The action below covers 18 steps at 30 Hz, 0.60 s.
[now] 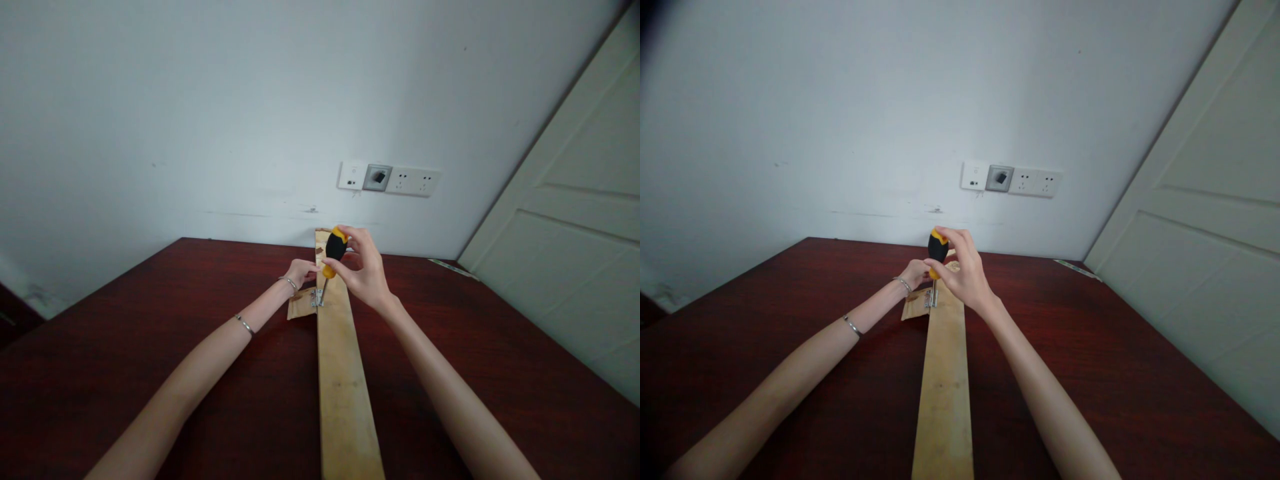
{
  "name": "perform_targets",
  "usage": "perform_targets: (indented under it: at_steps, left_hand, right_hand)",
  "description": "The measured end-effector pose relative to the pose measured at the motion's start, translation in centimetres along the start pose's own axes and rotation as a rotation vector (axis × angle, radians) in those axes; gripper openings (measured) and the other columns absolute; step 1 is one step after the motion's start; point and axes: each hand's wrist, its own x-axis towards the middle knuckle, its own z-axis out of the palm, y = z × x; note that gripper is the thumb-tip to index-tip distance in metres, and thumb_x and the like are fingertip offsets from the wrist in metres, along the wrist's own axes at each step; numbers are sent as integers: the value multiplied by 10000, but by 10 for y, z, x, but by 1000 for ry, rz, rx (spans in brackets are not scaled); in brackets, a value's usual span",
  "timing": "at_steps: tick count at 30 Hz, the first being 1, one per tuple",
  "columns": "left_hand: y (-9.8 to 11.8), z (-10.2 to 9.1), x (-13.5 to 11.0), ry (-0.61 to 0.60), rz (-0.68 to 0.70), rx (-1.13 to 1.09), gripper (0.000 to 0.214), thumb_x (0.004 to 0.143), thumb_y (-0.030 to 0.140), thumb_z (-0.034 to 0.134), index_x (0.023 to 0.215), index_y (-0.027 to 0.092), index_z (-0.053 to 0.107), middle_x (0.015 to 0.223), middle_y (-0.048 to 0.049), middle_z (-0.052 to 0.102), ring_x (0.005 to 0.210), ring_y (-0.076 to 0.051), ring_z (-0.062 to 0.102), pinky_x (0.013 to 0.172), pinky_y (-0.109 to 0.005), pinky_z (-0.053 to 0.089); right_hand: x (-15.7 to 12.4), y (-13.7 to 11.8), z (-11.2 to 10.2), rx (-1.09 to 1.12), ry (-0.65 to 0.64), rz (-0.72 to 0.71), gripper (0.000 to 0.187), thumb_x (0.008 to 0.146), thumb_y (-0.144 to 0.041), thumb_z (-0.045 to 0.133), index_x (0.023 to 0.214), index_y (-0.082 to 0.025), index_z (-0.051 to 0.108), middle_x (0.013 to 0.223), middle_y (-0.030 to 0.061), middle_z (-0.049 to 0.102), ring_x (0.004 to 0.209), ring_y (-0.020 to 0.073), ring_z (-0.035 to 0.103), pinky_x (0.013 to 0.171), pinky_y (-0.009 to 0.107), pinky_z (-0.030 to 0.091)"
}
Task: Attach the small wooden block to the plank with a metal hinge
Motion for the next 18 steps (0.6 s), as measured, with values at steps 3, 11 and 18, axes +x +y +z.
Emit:
perform_targets:
  at_steps: [3,11,18]
  left_hand:
    - [0,0,0,-27,13,28,122,535,7,676,592,114,661,644,-57,656,604,-161,603,599,-258,486]
    - [3,2,-4,-56,23,29,129,540,-2,655,600,113,652,634,-49,649,581,-149,595,604,-264,487]
    - [12,4,-15,-59,27,-1,145,495,-21,644,520,116,604,583,-39,629,596,-151,593,591,-242,466]
  right_hand:
    - [0,0,0,-3,4,-16,514,785,-278,657,1256,-277,452,1140,82,496,958,197,551,634,301,584]
    - [0,0,2,-63,13,-51,527,774,-294,669,1251,-283,446,1088,73,483,939,194,540,645,306,584]
    - [-2,3,6,-94,10,-55,529,765,-295,671,1241,-269,440,1061,71,462,858,174,530,516,252,555]
